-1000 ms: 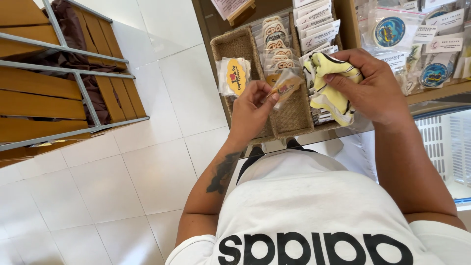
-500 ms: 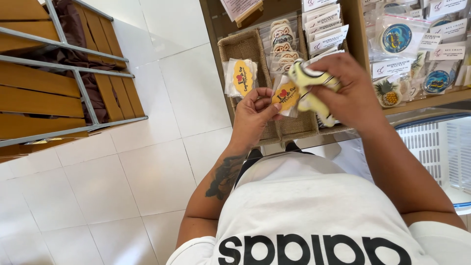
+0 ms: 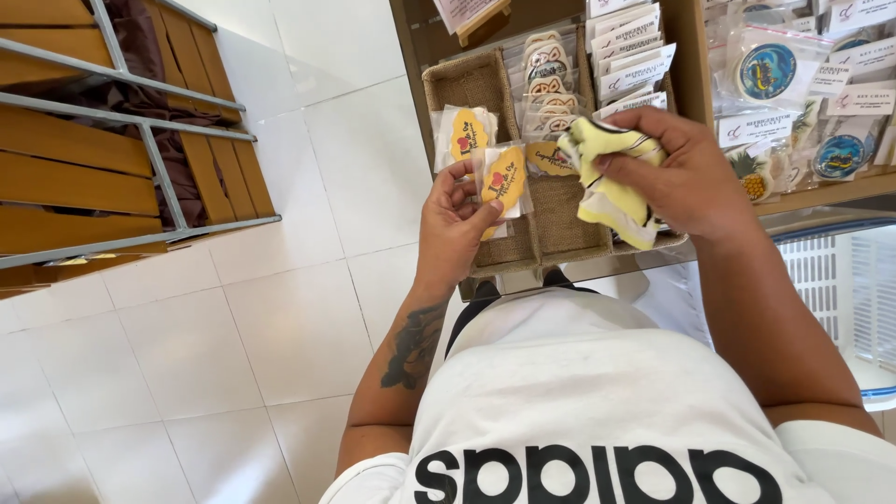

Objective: Wiping souvenir magnets and stickers with a cloth in a retail display.

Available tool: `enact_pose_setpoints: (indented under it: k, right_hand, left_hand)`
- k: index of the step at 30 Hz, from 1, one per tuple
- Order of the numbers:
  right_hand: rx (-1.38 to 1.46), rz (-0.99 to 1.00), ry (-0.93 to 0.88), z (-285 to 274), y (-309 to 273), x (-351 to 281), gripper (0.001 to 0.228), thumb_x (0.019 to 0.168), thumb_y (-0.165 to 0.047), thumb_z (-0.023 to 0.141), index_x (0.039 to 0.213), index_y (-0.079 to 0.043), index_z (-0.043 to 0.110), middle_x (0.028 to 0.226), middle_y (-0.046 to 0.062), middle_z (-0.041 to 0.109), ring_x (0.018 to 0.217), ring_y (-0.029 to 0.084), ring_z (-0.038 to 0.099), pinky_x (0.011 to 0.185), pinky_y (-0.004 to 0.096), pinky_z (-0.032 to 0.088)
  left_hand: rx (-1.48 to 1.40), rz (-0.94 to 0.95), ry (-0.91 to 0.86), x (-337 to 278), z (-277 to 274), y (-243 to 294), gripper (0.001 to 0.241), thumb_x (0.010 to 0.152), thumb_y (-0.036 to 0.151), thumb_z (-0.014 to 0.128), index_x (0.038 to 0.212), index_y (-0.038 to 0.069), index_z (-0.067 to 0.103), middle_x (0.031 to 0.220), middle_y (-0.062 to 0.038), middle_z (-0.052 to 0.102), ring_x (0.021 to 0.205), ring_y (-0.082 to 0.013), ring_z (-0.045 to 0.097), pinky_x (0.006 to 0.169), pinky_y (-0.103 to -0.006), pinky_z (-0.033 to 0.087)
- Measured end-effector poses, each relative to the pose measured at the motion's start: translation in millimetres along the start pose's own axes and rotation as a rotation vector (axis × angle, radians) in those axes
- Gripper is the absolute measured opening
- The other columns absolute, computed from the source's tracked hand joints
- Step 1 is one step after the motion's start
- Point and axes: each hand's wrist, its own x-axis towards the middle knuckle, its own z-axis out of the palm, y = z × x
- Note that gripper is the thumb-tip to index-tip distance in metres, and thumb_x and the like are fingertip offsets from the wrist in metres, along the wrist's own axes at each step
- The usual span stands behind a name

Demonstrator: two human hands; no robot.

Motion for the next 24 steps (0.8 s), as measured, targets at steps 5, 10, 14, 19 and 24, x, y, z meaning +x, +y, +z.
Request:
enact_pose_setpoints:
  k: [5,10,14,19,24]
  right_hand:
    - [-0.022,0.111,-0.058,11.1,-3.0,2.9,0.038,0.090,0.002,0.075,0.127,-0.002,0.068,0.100,0.012,0.073,0.076,0.013,0.066,0.069,0.027,0.055]
    - [-0.107,0.128,-0.095,13.9,-4.3,3.9,0.040,0.090,0.000,0.073,0.130,0.001,0.066,0.100,0.011,0.072,0.073,0.013,0.065,0.062,0.023,0.052]
    - [-0.126,0.097,-0.127,26.3,-0.1,-1.3,0.039,0.088,0.002,0.075,0.126,0.001,0.068,0.109,0.020,0.071,0.088,0.026,0.066,0.080,0.041,0.051]
    - [-0.133,0.029,-0.204,45.3,11.5,-10.6,0.035,0.085,0.004,0.077,0.119,0.006,0.069,0.116,0.029,0.067,0.114,0.043,0.062,0.105,0.062,0.042]
    - [-0.387,0.018,-0.247,46.2,32.5,-10.1,0.038,0.083,-0.009,0.083,0.118,-0.001,0.074,0.118,0.024,0.069,0.118,0.045,0.064,0.102,0.057,0.047]
  left_hand:
    - [0.435,0.011,0.031,-18.2,2.2,26.1,0.059,0.085,-0.004,0.068,0.140,0.005,0.049,0.108,-0.021,0.070,0.085,-0.0258,0.073,0.067,-0.0321,0.061]
    - [0.766,0.060,0.077,-23.9,-1.4,15.5,0.064,0.080,-0.004,0.063,0.141,0.007,0.047,0.098,-0.010,0.069,0.071,-0.0148,0.067,0.060,-0.0279,0.059]
    - [0.882,0.108,0.045,-27.1,8.0,19.8,0.061,0.083,-0.007,0.062,0.141,0.001,0.045,0.108,-0.022,0.070,0.089,-0.0360,0.070,0.074,-0.0448,0.061]
    - [0.924,0.109,0.000,-25.5,3.8,-4.3,0.063,0.088,-0.004,0.062,0.144,0.006,0.037,0.123,-0.032,0.062,0.114,-0.0543,0.064,0.092,-0.0616,0.059]
    - [1.098,0.193,-0.001,-23.9,-1.5,-24.3,0.066,0.088,-0.004,0.063,0.149,0.003,0.036,0.121,-0.033,0.060,0.111,-0.0550,0.066,0.088,-0.0588,0.061]
